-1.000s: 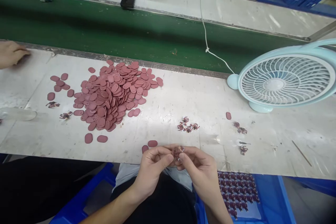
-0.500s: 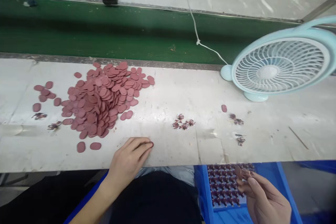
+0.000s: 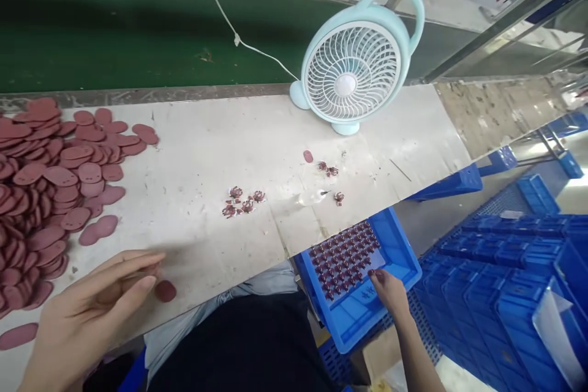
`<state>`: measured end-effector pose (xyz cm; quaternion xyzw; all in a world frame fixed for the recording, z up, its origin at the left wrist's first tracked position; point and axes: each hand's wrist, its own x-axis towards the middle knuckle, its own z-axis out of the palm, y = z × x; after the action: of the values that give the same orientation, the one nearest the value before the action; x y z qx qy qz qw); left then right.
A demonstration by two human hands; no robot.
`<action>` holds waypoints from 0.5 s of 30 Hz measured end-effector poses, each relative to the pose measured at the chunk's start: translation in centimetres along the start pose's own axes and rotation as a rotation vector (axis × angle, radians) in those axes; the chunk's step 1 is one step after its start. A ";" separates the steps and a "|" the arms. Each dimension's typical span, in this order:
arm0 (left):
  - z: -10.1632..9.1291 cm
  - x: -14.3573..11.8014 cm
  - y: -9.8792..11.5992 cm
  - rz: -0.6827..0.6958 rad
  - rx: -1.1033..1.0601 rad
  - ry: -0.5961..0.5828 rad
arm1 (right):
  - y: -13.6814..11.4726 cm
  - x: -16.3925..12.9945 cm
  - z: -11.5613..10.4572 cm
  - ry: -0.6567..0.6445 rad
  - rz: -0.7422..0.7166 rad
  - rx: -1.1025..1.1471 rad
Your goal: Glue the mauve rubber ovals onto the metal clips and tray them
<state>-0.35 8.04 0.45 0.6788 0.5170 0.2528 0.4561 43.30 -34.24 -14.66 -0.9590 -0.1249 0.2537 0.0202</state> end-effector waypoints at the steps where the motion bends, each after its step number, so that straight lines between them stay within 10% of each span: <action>1: 0.0 -0.1 0.1 -0.024 -0.059 0.015 | 0.3 0.1 0.5 -0.037 0.011 -0.051; 15: 0.6 -0.3 0.9 -0.208 -0.485 0.107 | 0.0 1.3 2.5 -0.179 0.078 -0.336</action>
<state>0.42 7.46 0.99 0.4786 0.5316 0.3566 0.6009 43.16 -33.94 -17.42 -0.9266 -0.1294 0.3140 -0.1613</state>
